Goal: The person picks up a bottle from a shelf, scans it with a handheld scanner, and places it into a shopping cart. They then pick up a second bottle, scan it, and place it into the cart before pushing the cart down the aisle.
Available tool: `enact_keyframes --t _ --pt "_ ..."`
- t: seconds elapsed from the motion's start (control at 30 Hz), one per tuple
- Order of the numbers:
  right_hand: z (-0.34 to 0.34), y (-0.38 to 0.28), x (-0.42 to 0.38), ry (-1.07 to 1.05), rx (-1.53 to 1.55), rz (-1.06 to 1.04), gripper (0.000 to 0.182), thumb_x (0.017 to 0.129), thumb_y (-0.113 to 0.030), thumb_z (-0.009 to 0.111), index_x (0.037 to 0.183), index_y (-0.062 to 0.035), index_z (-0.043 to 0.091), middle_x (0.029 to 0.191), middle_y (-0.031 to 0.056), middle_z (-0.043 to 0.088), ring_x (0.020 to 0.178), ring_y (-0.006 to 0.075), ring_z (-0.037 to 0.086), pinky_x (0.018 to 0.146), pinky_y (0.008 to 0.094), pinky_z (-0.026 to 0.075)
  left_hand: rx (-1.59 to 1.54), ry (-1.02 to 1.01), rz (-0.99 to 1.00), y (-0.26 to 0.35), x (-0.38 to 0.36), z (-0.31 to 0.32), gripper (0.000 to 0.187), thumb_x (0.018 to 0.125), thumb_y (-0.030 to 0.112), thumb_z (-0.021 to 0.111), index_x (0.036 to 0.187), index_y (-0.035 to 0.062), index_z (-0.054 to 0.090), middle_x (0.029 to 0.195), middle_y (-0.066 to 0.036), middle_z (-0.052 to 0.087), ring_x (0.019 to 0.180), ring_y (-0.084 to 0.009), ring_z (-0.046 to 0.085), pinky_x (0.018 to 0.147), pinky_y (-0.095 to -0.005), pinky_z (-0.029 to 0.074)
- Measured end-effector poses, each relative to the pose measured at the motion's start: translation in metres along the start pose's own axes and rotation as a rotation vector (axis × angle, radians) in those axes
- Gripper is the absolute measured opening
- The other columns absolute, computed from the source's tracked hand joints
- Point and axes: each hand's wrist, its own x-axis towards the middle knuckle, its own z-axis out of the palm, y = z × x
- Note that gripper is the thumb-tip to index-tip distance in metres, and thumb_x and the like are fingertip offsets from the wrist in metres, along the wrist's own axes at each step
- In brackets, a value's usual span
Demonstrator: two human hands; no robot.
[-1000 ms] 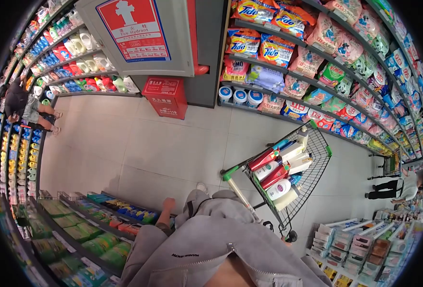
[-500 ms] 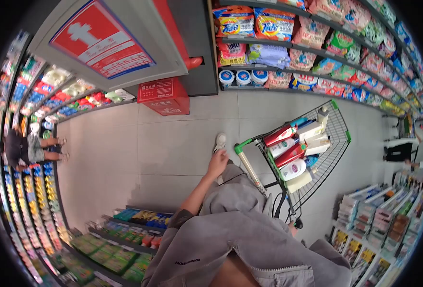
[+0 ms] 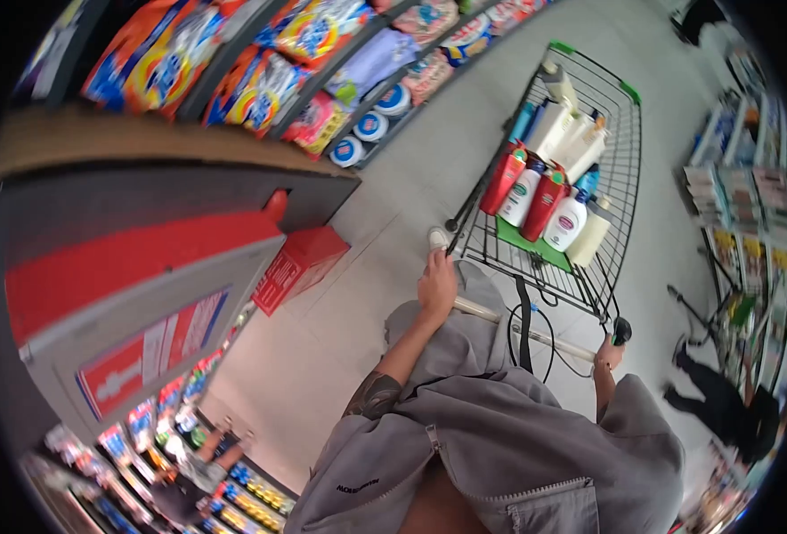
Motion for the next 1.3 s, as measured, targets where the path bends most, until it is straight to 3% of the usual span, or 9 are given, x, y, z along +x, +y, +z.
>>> enact_keyframes --t 0.07,0.1,0.6,0.73,0.93,1.03,1.13,1.2,1.3 --pt "-0.012 -0.012 -0.015 0.005 -0.025 0.054 0.057 0.077 -0.04 0.062 0.114 0.0026 0.053 0.101 0.0247 0.063 0.097 0.0407 0.059 0.087 0.0443 0.044 0.108 -0.15 -0.059 0.003 0.012 -0.011 0.02 0.094 0.023 0.044 0.102 0.0054 0.048 0.092 -0.014 0.061 0.077 -0.0336 0.063 0.062 -0.0448 0.051" --pt "-0.015 -0.013 -0.019 0.001 -0.013 0.062 0.059 0.077 -0.039 0.062 0.117 0.0033 0.051 0.101 0.0258 0.062 0.096 0.0409 0.059 0.086 0.0446 0.044 0.071 -0.075 -0.011 0.004 0.017 -0.016 0.02 0.095 0.025 0.043 0.098 0.0063 0.048 0.088 -0.014 0.062 0.071 -0.0339 0.062 0.059 -0.0454 0.051" --pt "-0.016 -0.068 -0.112 0.128 0.223 0.185 0.054 0.073 -0.033 0.067 0.109 0.0053 0.053 0.096 0.0249 0.062 0.091 0.0401 0.059 0.082 0.0442 0.044 0.304 -0.208 0.27 0.006 0.137 -0.067 0.02 0.094 0.022 0.041 0.096 0.0036 0.048 0.078 -0.017 0.062 0.065 -0.0361 0.062 0.056 -0.0465 0.05" --pt "-0.023 -0.091 -0.128 0.12 0.154 0.278 0.058 0.072 -0.034 0.066 0.115 0.0023 0.052 0.097 0.0235 0.063 0.089 0.0408 0.06 0.08 0.0454 0.045 0.273 -0.231 0.339 0.02 0.181 -0.077 0.019 0.094 0.02 0.04 0.098 0.0029 0.046 0.078 -0.018 0.062 0.067 -0.0369 0.063 0.058 -0.0474 0.05" --pt "-0.032 -0.142 -0.16 0.141 0.099 0.398 0.057 0.072 -0.037 0.068 0.11 0.0034 0.054 0.096 0.0241 0.063 0.091 0.0404 0.059 0.082 0.0448 0.044 0.32 -0.413 0.35 0.047 0.261 -0.101 0.017 0.094 0.02 0.042 0.098 0.0032 0.045 0.081 -0.018 0.062 0.072 -0.0357 0.063 0.061 -0.046 0.051" --pt "-0.02 -0.161 -0.181 0.139 0.023 0.453 0.059 0.072 -0.043 0.067 0.111 0.0 0.054 0.097 0.0248 0.063 0.093 0.0406 0.059 0.086 0.0459 0.043 0.297 -0.376 0.457 0.045 0.306 -0.099 0.016 0.094 0.02 0.043 0.095 0.0043 0.047 0.079 -0.016 0.063 0.068 -0.0343 0.064 0.059 -0.0447 0.051" --pt "-0.027 -0.188 -0.19 0.08 0.194 0.511 0.066 0.072 -0.049 0.065 0.107 0.0061 0.055 0.1 0.0254 0.063 0.097 0.041 0.058 0.089 0.0461 0.041 0.293 -0.364 0.515 0.062 0.35 -0.103 0.016 0.093 0.02 0.044 0.092 0.0046 0.048 0.076 -0.015 0.063 0.065 -0.0327 0.064 0.056 -0.0428 0.052" --pt "-0.022 -0.216 -0.215 0.097 0.097 0.558 0.066 0.074 -0.044 0.067 0.107 0.0112 0.053 0.105 0.0289 0.06 0.101 0.0418 0.057 0.088 0.0436 0.043 0.304 -0.358 0.549 0.061 0.372 -0.103 0.016 0.093 0.02 0.044 0.091 0.0048 0.049 0.075 -0.014 0.063 0.064 -0.0317 0.064 0.055 -0.0418 0.052" --pt "-0.012 -0.243 -0.239 0.07 0.083 0.712 0.068 0.073 -0.045 0.065 0.112 0.0092 0.051 0.108 0.0299 0.059 0.104 0.0426 0.056 0.091 0.043 0.042 0.309 -0.347 0.618 0.065 0.408 -0.098 0.016 0.093 0.02 0.044 0.089 0.0052 0.049 0.073 -0.013 0.063 0.061 -0.0303 0.064 0.052 -0.0404 0.052"
